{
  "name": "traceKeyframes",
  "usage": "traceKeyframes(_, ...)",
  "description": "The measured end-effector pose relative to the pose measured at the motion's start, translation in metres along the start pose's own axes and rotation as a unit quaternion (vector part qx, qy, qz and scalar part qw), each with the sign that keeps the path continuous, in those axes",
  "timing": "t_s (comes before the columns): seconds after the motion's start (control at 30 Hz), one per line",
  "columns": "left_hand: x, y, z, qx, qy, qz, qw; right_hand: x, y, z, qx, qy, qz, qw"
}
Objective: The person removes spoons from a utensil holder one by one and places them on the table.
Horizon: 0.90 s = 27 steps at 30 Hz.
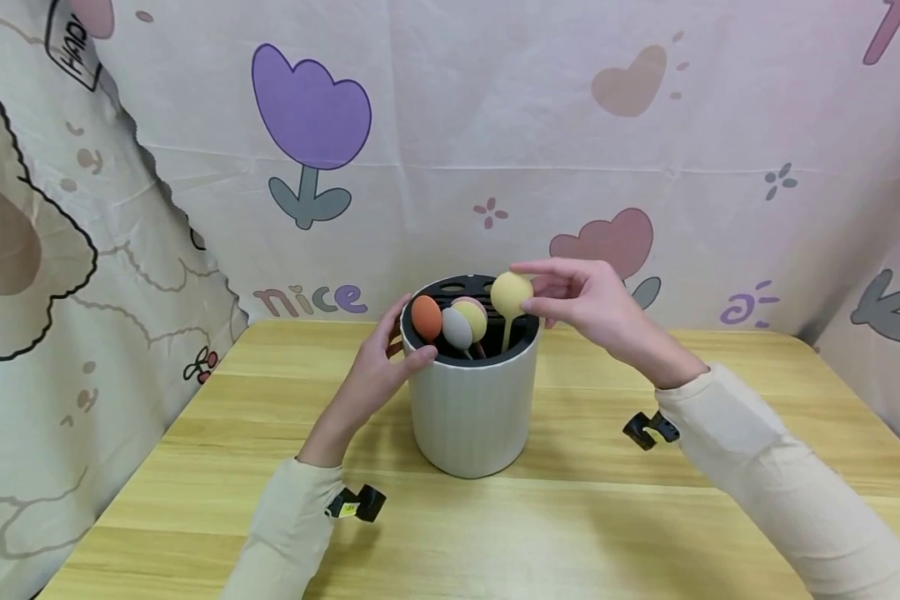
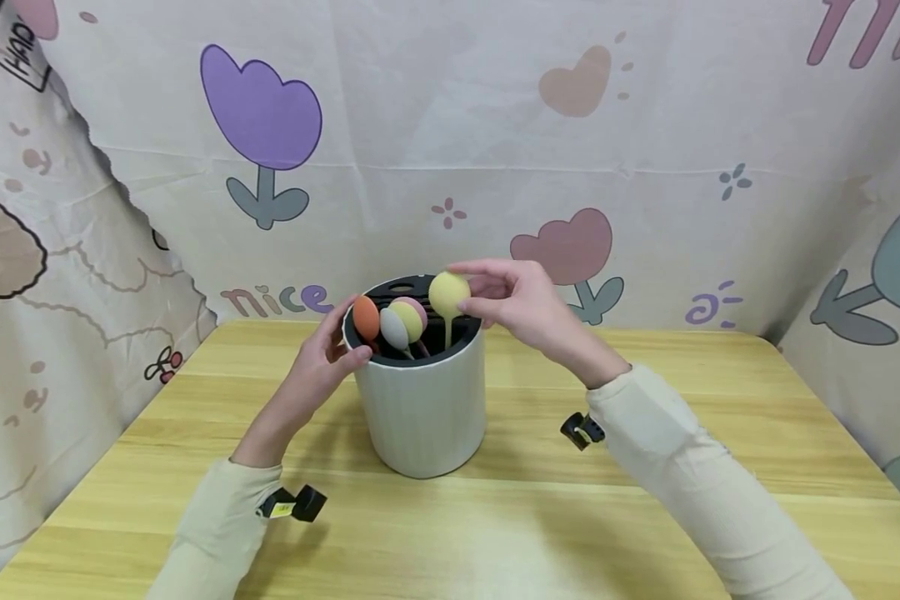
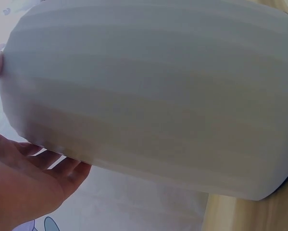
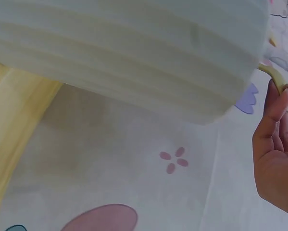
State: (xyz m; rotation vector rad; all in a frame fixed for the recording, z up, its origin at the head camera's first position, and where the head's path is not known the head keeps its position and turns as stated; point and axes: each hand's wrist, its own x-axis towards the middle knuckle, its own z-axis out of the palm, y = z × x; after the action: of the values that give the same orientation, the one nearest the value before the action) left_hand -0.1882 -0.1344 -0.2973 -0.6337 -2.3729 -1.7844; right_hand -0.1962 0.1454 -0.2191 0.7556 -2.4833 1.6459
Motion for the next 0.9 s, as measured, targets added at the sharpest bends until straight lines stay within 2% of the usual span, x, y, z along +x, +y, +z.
traceKeyframes(0.27, 0.0, 0.0, 0.0, 0.003, 0.002, -0.004, 1.0, -0.001, -0.024, -0.012, 0.005, 0.037, -0.039, 0.9985)
traceKeyframes(0.37, 0.001, 0.0, 0.0, 0.003, 0.002, -0.004, 1.0, -0.001, -0.032, -0.017, 0.033, 0.051, -0.055, 0.9967)
traceKeyframes(0.43, 0.001, 0.0, 0.0, 0.004, 0.001, -0.004, 1.0, -0.001, -0.037, -0.02, 0.07, 0.055, -0.063, 0.994)
traceKeyframes(0.57, 0.0, -0.001, 0.0, 0.005, 0.001, -0.001, 1.0, -0.003, -0.048, -0.024, 0.156, 0.065, -0.088, 0.9817)
traceKeyframes(0.73, 0.0, -0.001, 0.0, 0.003, 0.001, 0.003, 1.0, -0.006, -0.062, -0.031, 0.196, 0.091, -0.14, 0.9663)
traceKeyframes(0.9, 0.001, -0.001, 0.001, 0.006, 0.0, 0.001, 1.0, -0.009, -0.068, -0.042, 0.264, 0.075, -0.175, 0.9455)
